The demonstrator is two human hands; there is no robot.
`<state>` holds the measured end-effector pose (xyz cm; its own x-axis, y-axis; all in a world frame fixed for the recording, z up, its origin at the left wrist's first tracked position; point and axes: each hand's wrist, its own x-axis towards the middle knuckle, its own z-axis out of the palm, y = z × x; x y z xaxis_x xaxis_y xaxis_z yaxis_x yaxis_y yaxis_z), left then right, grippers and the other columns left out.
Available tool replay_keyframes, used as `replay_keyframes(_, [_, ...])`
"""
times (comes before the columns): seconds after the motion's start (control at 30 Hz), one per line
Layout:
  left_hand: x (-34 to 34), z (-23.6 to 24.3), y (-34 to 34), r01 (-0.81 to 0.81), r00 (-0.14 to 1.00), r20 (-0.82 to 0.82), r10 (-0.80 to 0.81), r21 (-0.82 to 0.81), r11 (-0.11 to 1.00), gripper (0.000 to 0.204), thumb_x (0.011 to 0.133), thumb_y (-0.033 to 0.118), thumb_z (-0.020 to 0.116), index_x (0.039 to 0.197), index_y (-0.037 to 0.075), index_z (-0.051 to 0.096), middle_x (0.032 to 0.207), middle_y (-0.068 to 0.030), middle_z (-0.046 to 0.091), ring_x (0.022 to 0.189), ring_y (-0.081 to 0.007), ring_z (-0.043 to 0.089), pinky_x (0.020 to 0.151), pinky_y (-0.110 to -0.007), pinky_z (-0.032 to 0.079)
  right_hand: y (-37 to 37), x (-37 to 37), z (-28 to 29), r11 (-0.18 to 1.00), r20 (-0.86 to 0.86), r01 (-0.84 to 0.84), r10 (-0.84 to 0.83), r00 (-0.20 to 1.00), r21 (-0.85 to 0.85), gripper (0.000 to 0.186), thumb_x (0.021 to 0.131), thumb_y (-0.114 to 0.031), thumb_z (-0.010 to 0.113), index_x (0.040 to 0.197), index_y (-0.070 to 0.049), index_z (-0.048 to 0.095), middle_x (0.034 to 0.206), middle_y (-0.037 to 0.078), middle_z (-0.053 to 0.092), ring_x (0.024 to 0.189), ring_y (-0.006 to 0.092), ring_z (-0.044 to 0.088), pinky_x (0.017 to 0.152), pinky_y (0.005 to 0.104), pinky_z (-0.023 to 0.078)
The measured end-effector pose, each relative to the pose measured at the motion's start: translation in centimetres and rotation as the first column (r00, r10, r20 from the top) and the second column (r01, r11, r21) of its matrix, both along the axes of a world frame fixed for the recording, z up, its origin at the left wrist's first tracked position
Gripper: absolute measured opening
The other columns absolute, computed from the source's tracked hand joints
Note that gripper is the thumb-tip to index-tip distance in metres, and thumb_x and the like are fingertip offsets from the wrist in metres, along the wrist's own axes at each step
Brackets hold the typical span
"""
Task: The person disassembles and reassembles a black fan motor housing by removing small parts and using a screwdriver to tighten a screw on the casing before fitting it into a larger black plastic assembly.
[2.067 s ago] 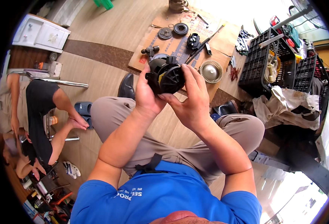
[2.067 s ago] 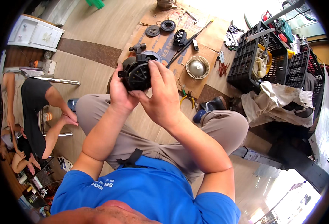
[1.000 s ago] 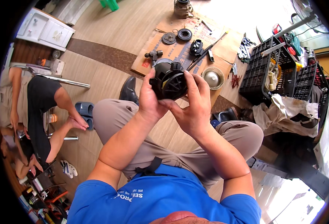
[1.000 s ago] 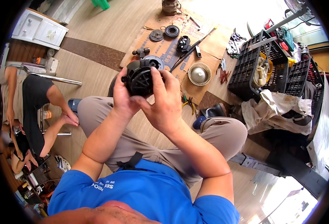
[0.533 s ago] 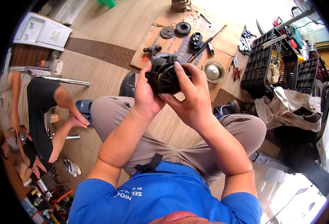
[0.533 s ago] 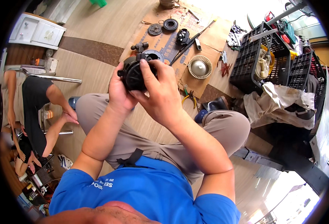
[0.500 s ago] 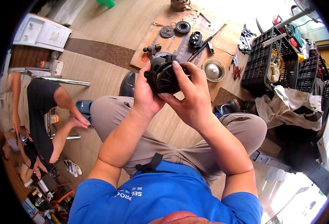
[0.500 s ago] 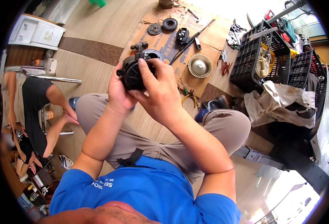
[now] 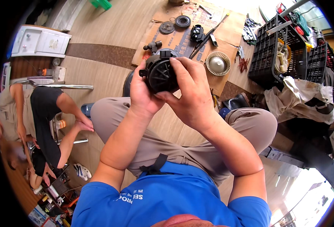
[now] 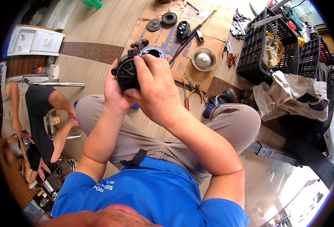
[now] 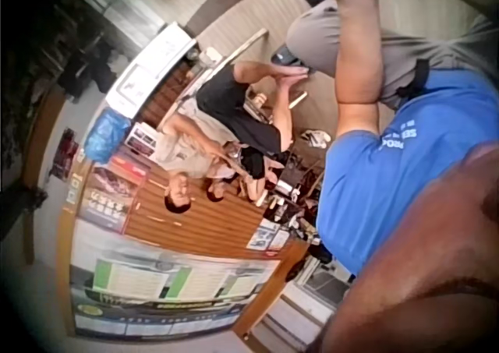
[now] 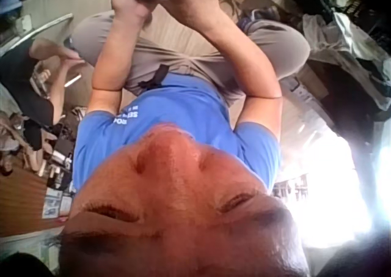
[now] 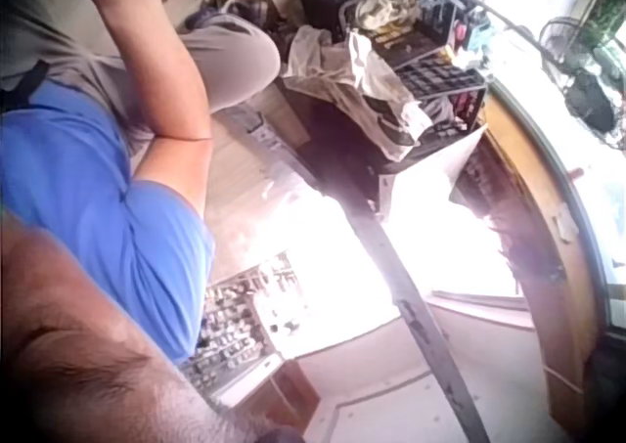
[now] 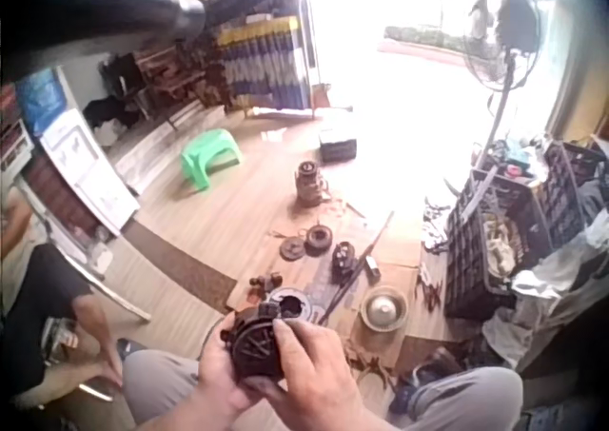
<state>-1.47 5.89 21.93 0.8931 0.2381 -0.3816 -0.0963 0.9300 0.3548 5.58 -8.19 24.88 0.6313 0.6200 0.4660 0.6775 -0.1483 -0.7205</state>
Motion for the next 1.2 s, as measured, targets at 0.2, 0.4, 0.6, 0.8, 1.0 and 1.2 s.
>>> replay_keyframes(0.2, [0.1, 0.3, -0.2, -0.027, 1.000, -0.008, 0.027, 0.062, 0.998, 0.051, 0.105, 0.045, 0.035, 0.130, 0.007, 0.058, 0.125, -0.0112, 0.066, 0.114, -0.0264, 0.065, 0.102, -0.045, 0.052, -0.3, 0.0, 0.3, 1.000, -0.027, -0.016, 0.016, 1.000, -0.009, 0.082, 0.060, -0.004, 0.088, 0.133, 0.003, 0.052, 0.130, 0.022, 0.053, 0.118, 0.0388, 0.054, 0.100, 0.0436, 0.048])
replay_keyframes(0.4, [0.1, 0.2, -0.4, -0.025, 0.999, -0.018, 0.026, 0.062, 0.998, 0.052, 0.105, 0.045, 0.034, 0.128, 0.007, 0.059, 0.124, -0.0114, 0.066, 0.113, -0.0260, 0.065, 0.101, -0.044, 0.053, -0.2, -0.2, 0.0, 1.000, -0.005, -0.014, 0.014, 1.000, -0.004, 0.081, 0.060, -0.007, 0.087, 0.133, 0.003, 0.053, 0.128, 0.022, 0.053, 0.115, 0.0404, 0.054, 0.099, 0.0460, 0.046])
replay_keyframes(0.6, [0.0, -0.1, -0.3, 0.019, 0.999, -0.047, -0.019, -0.005, 1.000, 0.055, 0.104, 0.045, 0.028, 0.126, 0.006, 0.060, 0.122, -0.0121, 0.067, 0.112, -0.0280, 0.066, 0.098, -0.046, 0.055, 0.0, -0.4, -0.1, 1.000, 0.011, -0.008, 0.008, 1.000, -0.006, 0.083, 0.060, -0.009, 0.088, 0.134, 0.003, 0.053, 0.126, 0.022, 0.054, 0.114, 0.0391, 0.054, 0.097, 0.0449, 0.047])
replay_keyframes(0.8, [-0.2, 0.2, -0.2, 0.031, 1.000, 0.003, -0.030, -0.063, 0.998, 0.058, 0.103, 0.046, 0.026, 0.128, 0.006, 0.060, 0.124, -0.0145, 0.066, 0.112, -0.0312, 0.065, 0.097, -0.048, 0.054, 0.0, 0.1, 0.4, 0.999, -0.039, -0.047, 0.046, 0.998, -0.012, 0.085, 0.061, -0.008, 0.089, 0.137, 0.002, 0.052, 0.130, 0.023, 0.053, 0.118, 0.0393, 0.053, 0.099, 0.0442, 0.048])
replay_keyframes(1.0, [-0.3, 0.9, 0.5, -0.016, 0.999, 0.030, 0.020, -0.131, 0.991, 0.053, 0.102, 0.045, 0.033, 0.133, 0.008, 0.057, 0.124, -0.0180, 0.065, 0.109, -0.0364, 0.065, 0.088, -0.050, 0.059, -1.0, 2.6, 0.6, 0.995, -0.171, -0.095, 0.094, 0.981, 0.001, 0.083, 0.071, -0.014, 0.085, 0.141, 0.006, 0.044, 0.132, 0.027, 0.051, 0.122, 0.0430, 0.052, 0.104, 0.0445, 0.045])
replay_keyframes(1.2, [-0.7, 1.2, 1.9, -0.061, 0.996, 0.053, 0.069, -0.146, 0.987, 0.044, 0.101, 0.036, 0.044, 0.124, 0.003, 0.062, 0.119, -0.0216, 0.065, 0.108, -0.0431, 0.063, 0.091, -0.052, 0.059, -1.8, 4.1, 0.7, 0.995, -0.185, 0.102, -0.101, 0.977, -0.002, 0.057, 0.086, -0.013, 0.072, 0.133, 0.009, 0.050, 0.125, 0.029, 0.057, 0.115, 0.0438, 0.057, 0.100, 0.0436, 0.047])
